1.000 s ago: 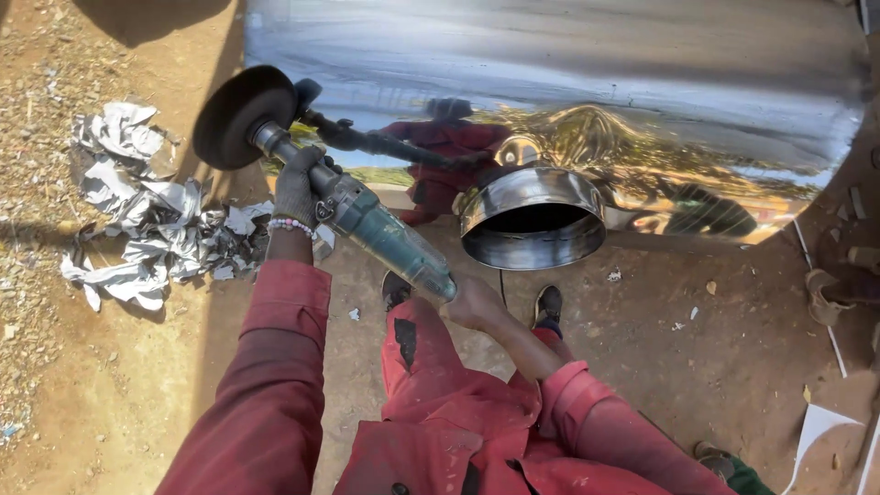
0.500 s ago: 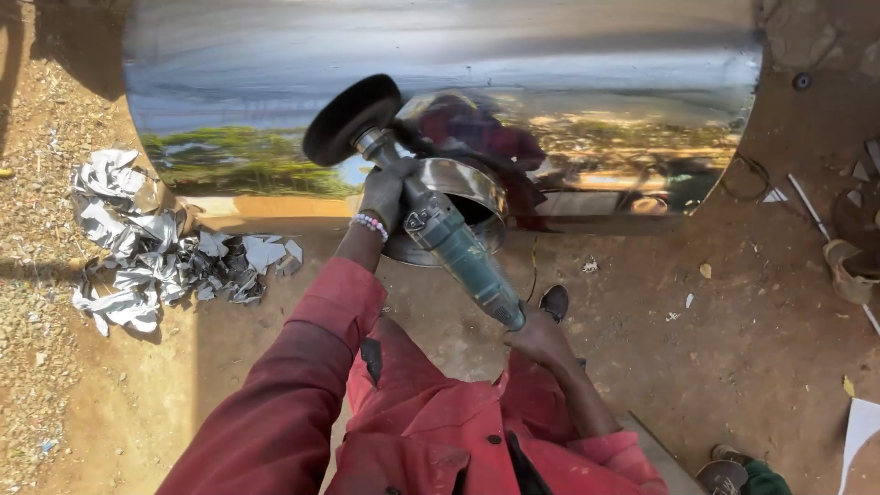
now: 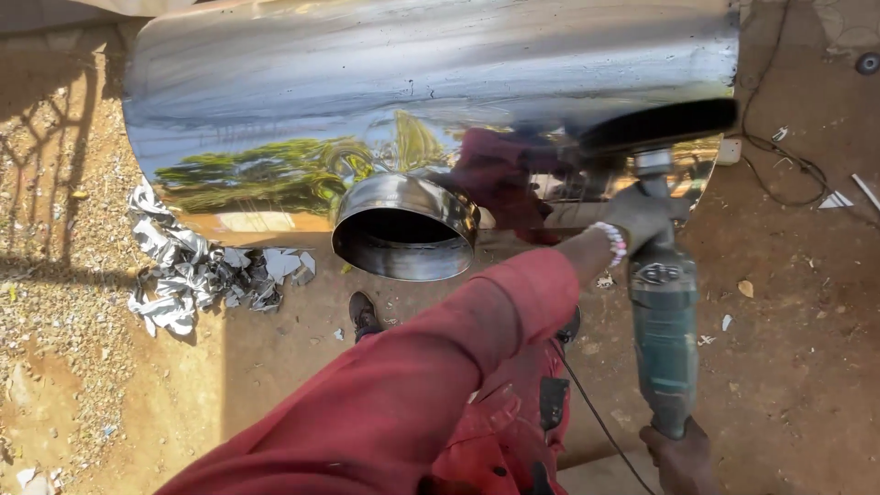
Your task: Polishing the surface and edges of a large metal cylinder using a handheld angle grinder with a polishing pad
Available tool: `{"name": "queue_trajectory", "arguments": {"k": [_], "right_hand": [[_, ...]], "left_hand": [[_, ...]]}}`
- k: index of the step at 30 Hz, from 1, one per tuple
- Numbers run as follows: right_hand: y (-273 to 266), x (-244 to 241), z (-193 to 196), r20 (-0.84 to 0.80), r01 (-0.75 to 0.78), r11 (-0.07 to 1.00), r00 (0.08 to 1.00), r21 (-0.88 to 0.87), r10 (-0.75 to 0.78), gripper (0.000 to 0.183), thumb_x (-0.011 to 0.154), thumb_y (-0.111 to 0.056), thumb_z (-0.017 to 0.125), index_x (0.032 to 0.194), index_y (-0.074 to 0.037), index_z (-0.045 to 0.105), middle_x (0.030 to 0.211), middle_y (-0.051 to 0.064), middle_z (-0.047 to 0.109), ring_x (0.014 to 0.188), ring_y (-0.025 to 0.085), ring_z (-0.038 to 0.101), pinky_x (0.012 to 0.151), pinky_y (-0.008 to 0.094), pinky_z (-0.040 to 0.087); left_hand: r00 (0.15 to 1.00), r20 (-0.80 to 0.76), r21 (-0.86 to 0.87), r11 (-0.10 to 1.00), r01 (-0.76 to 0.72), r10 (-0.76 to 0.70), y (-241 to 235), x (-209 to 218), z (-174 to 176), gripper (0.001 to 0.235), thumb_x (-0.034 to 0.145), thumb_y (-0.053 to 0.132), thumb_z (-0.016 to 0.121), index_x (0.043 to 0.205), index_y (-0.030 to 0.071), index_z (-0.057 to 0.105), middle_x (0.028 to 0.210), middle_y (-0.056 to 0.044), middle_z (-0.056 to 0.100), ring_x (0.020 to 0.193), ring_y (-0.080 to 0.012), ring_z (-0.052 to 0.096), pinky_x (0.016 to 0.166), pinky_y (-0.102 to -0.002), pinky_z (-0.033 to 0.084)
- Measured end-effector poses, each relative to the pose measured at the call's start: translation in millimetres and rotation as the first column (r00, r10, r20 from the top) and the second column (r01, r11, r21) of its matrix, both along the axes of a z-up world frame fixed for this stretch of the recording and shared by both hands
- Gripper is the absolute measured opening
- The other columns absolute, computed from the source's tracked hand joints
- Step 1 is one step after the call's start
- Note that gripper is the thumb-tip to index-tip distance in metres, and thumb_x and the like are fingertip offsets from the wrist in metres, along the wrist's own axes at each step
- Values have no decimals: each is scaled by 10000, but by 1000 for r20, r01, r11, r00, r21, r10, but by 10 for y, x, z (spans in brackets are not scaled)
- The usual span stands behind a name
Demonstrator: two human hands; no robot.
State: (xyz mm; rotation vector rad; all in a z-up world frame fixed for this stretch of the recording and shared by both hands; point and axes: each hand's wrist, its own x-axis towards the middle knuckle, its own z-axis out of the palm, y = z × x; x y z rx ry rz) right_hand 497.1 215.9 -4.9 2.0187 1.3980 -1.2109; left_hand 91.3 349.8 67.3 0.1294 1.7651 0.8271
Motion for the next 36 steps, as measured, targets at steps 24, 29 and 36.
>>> {"name": "queue_trajectory", "arguments": {"k": [24,29,36], "right_hand": [[-1776,-3122,-200,-119,-640,766,758,60,642,645,815,-377,807,1406,-126,749,1232,230,928,1139,478,849,935,557,598],[-2739,-4654,377,-168,-739,674,666,-19,726,761,877,-695,965,1426,-190,815,1310,106,945,1178,341,870,929,474,601],[-3859,-6430,764,-303,-824,562,519,68,799,1038,916,-358,893,1849,-74,540,1582,201,808,1503,368,763,1249,460,568]], "left_hand": [[755,-86,60,760,-647,649,-3523,-3232,-328,743,683,369,971,1341,41,862,1210,-117,895,1095,-299,833,962,-439,656],[577,-35,122,576,-808,816,-5120,-4381,-808,523,689,243,963,1147,0,893,1041,-131,879,842,-265,774,702,-457,611],[587,-321,52,633,-773,743,-6912,-5684,-806,932,805,473,1055,1544,-40,809,1581,-220,823,1629,-371,708,1343,-542,586]]}}
